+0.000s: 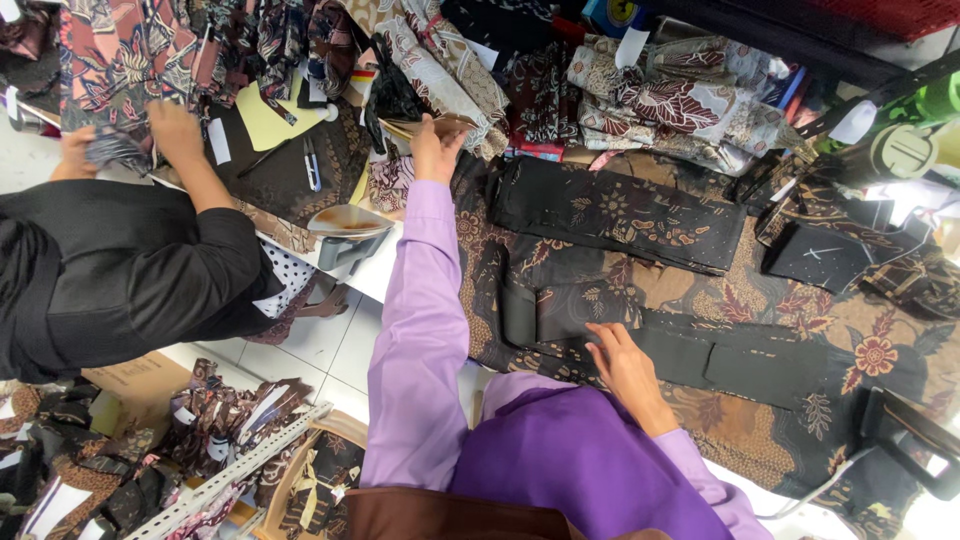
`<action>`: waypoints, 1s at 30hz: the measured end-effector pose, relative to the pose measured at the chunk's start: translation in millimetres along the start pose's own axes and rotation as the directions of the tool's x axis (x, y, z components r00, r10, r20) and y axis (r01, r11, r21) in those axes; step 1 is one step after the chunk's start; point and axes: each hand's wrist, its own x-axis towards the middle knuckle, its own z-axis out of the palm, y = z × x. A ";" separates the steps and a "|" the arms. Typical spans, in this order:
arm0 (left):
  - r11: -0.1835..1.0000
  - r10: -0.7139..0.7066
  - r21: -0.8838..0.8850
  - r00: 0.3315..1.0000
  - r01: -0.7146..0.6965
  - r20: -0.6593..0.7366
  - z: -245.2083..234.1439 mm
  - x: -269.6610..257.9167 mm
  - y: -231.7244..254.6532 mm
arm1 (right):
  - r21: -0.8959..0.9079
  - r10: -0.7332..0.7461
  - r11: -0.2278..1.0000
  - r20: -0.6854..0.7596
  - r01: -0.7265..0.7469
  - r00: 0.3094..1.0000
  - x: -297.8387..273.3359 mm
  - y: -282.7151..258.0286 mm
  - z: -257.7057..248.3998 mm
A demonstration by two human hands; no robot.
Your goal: The person folds a large piece of patterned fabric on a table, aligning edges and smoothing the surface. Another person irons a separate piece of fabric nearby. The folded fabric is stacked on the table.
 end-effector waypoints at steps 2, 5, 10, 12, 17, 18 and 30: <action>0.999 0.029 0.046 0.998 -0.026 -0.064 -3.0 -1.6 -2.1 | 0.007 0.001 1.000 0.000 -0.001 1.000 -2.4 0.7 0.2; 0.993 0.054 0.115 0.987 -0.036 -0.154 -4.3 -2.2 0.0 | 0.009 0.004 1.000 0.003 -0.004 1.000 -4.3 2.3 0.3; 0.995 0.060 0.093 0.991 -0.049 -0.122 3.2 2.2 11.8 | 0.006 0.012 1.000 0.002 -0.012 1.000 -6.4 3.6 -0.6; 0.994 0.082 0.088 0.986 -0.070 -0.144 3.8 4.4 24.0 | 0.010 0.007 1.000 -0.009 -0.007 1.000 -6.7 4.9 -1.7; 0.997 -0.033 0.070 0.982 0.046 -0.187 2.2 8.2 46.7 | -0.003 0.015 1.000 -0.017 -0.015 1.000 -8.8 5.3 -2.5; 0.993 -0.057 0.095 0.981 0.076 -0.185 1.7 9.4 49.5 | -0.002 0.004 1.000 -0.025 -0.004 1.000 -9.0 5.2 -2.5; 0.949 -0.295 0.050 0.931 0.312 -0.214 0.8 -28.5 58.6 | 0.000 -0.013 1.000 -0.035 0.013 0.999 -14.6 8.9 -1.6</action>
